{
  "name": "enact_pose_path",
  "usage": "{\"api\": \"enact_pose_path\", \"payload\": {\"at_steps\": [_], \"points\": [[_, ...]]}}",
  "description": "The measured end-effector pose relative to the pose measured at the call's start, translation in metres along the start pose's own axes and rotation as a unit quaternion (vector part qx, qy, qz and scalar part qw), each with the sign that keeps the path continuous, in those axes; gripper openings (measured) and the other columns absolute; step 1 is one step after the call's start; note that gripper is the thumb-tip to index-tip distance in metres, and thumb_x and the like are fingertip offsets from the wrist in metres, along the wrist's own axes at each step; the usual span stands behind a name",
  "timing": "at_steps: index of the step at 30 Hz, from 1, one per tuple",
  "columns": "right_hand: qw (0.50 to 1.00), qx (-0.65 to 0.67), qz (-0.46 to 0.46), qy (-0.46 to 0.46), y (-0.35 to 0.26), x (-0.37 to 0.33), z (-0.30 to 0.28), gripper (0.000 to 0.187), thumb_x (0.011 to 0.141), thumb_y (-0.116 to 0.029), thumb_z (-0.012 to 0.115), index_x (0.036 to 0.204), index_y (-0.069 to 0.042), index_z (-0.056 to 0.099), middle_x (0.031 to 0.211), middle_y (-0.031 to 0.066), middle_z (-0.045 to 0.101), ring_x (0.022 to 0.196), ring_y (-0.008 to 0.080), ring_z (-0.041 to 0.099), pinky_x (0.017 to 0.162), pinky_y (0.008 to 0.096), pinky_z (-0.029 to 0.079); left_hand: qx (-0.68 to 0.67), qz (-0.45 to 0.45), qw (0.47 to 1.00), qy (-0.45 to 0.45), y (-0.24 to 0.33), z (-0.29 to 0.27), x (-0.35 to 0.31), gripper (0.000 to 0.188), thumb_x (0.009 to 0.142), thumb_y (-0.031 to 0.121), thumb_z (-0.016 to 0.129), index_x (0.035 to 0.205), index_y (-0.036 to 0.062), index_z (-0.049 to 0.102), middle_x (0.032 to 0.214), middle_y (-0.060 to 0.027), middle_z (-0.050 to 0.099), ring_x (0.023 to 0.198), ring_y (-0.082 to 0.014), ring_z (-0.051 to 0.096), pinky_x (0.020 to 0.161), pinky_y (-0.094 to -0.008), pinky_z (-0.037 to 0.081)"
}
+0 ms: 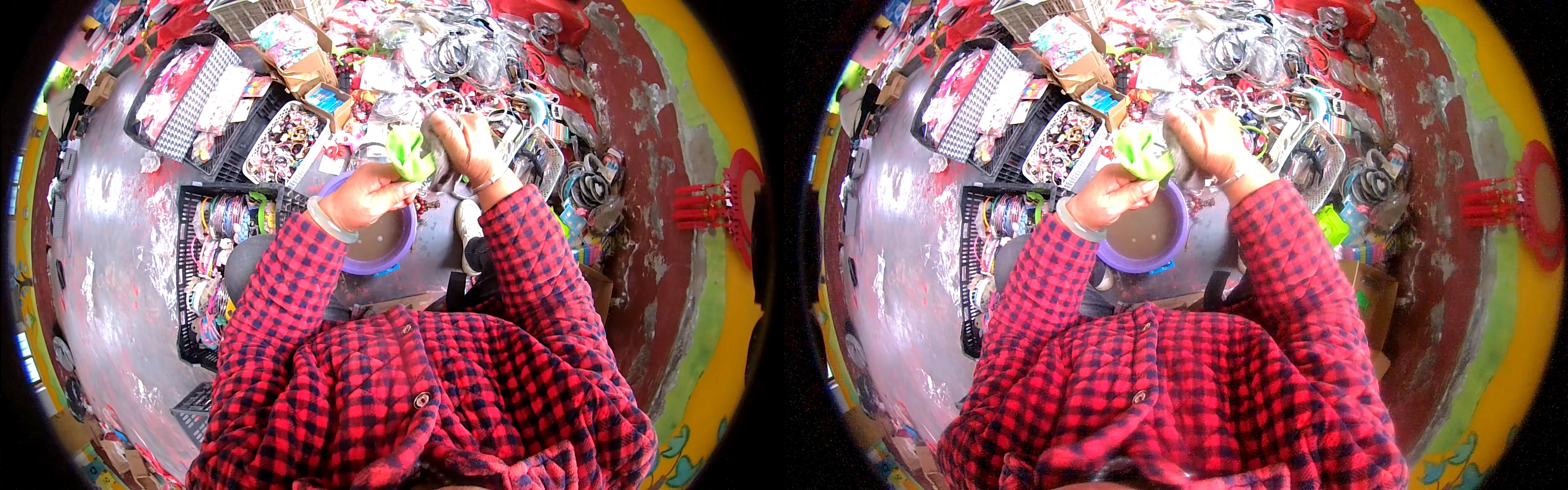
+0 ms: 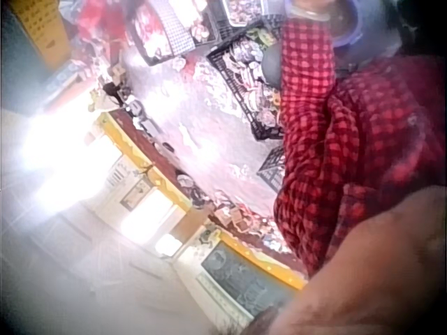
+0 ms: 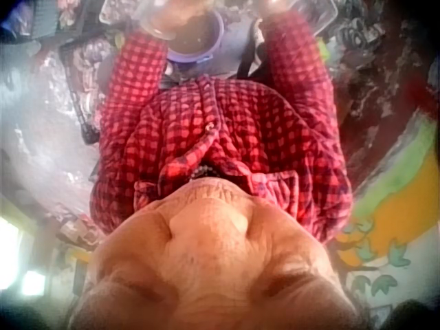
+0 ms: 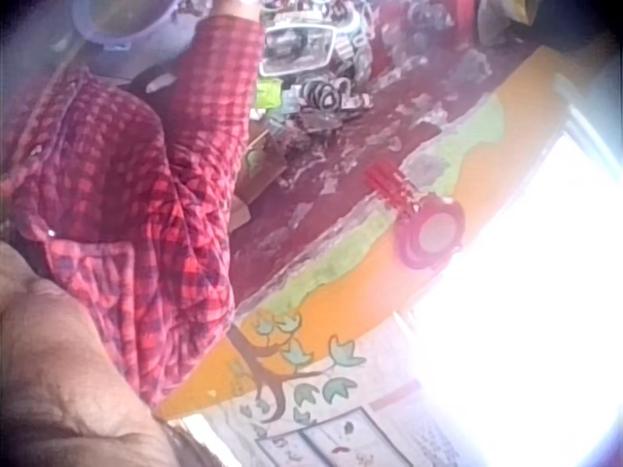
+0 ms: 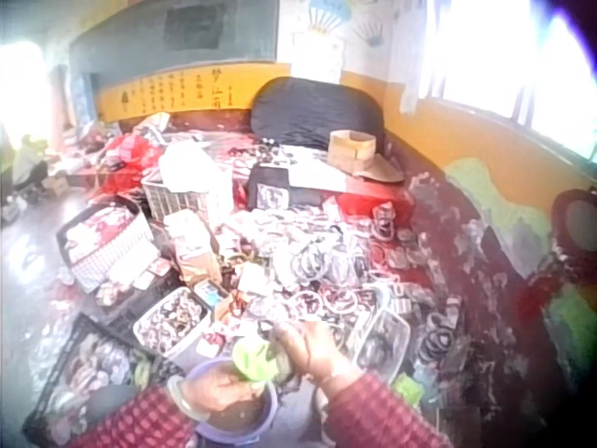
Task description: The person sits on the floor and cleans various small accessories, including hair ties and clips, using a cloth. They pick up items from a pile, wipe them, and place them into a black crate.
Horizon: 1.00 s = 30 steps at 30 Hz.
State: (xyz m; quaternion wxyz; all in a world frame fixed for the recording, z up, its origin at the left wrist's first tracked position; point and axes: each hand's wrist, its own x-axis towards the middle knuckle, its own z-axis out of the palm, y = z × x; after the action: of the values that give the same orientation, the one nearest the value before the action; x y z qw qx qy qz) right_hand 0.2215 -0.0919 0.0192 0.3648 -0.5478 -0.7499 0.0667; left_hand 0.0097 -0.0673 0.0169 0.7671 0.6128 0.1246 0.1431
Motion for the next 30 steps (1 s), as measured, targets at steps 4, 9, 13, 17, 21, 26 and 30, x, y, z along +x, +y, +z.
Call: {"api": "enact_pose_path", "payload": {"at_steps": [4, 9, 13, 17, 21, 26, 30], "points": [[0.992, -0.006, -0.086, 0.094, 0.022, -0.001, 0.005, 0.02, 0.073, -0.008, 0.059, 0.092, -0.011, 0.057, 0.054, 0.0093, 0.051, 0.044, 0.0264, 0.051, 0.037, 0.0353, 0.038, -0.017, -0.007, 1.0, 0.002, 0.002, 0.0, -0.002, 0.015, 0.091, 0.015, 0.047, 0.097, 0.0032, 0.054, 0.078, 0.0024, 0.05, 0.068, -0.0051, 0.044, 0.062, -0.0203, 0.039], [0.954, -0.189, -0.18, 0.148, 0.035, -0.002, 0.015, 0.021, 0.075, -0.008, 0.058, 0.095, -0.012, 0.057, 0.053, 0.0085, 0.05, 0.043, 0.0253, 0.051, 0.036, 0.0355, 0.038, -0.019, 0.013, 1.0, 0.006, -0.002, -0.003, -0.001, 0.015, 0.091, 0.015, 0.046, 0.098, 0.0034, 0.054, 0.078, 0.0027, 0.049, 0.066, -0.0049, 0.043, 0.06, -0.02, 0.038], [0.936, -0.315, -0.079, 0.137, 0.053, -0.004, 0.01, 0.018, 0.076, -0.01, 0.056, 0.094, -0.01, 0.058, 0.052, 0.0072, 0.049, 0.045, 0.0253, 0.051, 0.038, 0.0351, 0.038, -0.061, 0.026, 0.998, -0.012, -0.005, -0.01, -0.002, 0.016, 0.091, 0.015, 0.045, 0.097, 0.0023, 0.054, 0.076, 0.0014, 0.049, 0.064, -0.0058, 0.042, 0.058, -0.0199, 0.037], [0.734, 0.402, 0.454, 0.306, 0.077, 0.002, -0.012, 0.028, 0.083, -0.03, 0.056, 0.094, -0.005, 0.059, 0.081, 0.0057, 0.062, 0.068, 0.0172, 0.057, 0.064, 0.0308, 0.046, -0.135, 0.065, 0.986, 0.07, -0.007, -0.017, -0.005, 0.019, 0.092, 0.017, 0.044, 0.094, 0.0002, 0.054, 0.072, -0.0003, 0.048, 0.061, -0.008, 0.042, 0.057, -0.0213, 0.036], [0.65, 0.564, 0.386, 0.332, 0.033, 0.012, -0.026, 0.028, 0.085, -0.031, 0.056, 0.098, -0.006, 0.059, 0.093, 0.0041, 0.061, 0.083, 0.0168, 0.057, 0.076, 0.032, 0.046, -0.12, 0.047, 0.983, 0.135, -0.008, -0.013, 0.004, 0.026, 0.093, 0.02, 0.04, 0.105, -0.0018, 0.048, 0.062, -0.0022, 0.044, 0.054, -0.0096, 0.04, 0.055, -0.0243, 0.034], [0.736, 0.601, 0.271, 0.156, -0.015, 0.007, -0.031, 0.035, 0.087, -0.031, 0.051, 0.107, -0.003, 0.055, 0.101, 0.0059, 0.059, 0.093, 0.0139, 0.055, 0.082, 0.028, 0.043, -0.156, 0.029, 0.97, 0.185, -0.005, -0.008, 0.009, 0.03, 0.093, 0.017, 0.037, 0.12, 0.0036, 0.037, 0.064, -0.0026, 0.044, 0.053, -0.0102, 0.041, 0.051, -0.0229, 0.034], [0.912, 0.386, 0.141, 0.012, -0.058, 0.004, -0.007, 0.039, 0.085, -0.026, 0.052, 0.115, 0.0, 0.05, 0.113, 0.0125, 0.054, 0.106, 0.0235, 0.051, 0.093, 0.034, 0.037, -0.184, -0.014, 0.97, 0.158, -0.007, -0.008, 0.015, 0.021, 0.089, 0.011, 0.04, 0.109, 0.0064, 0.047, 0.075, -0.0041, 0.053, 0.056, -0.0075, 0.049, 0.046, -0.0188, 0.035]]}}
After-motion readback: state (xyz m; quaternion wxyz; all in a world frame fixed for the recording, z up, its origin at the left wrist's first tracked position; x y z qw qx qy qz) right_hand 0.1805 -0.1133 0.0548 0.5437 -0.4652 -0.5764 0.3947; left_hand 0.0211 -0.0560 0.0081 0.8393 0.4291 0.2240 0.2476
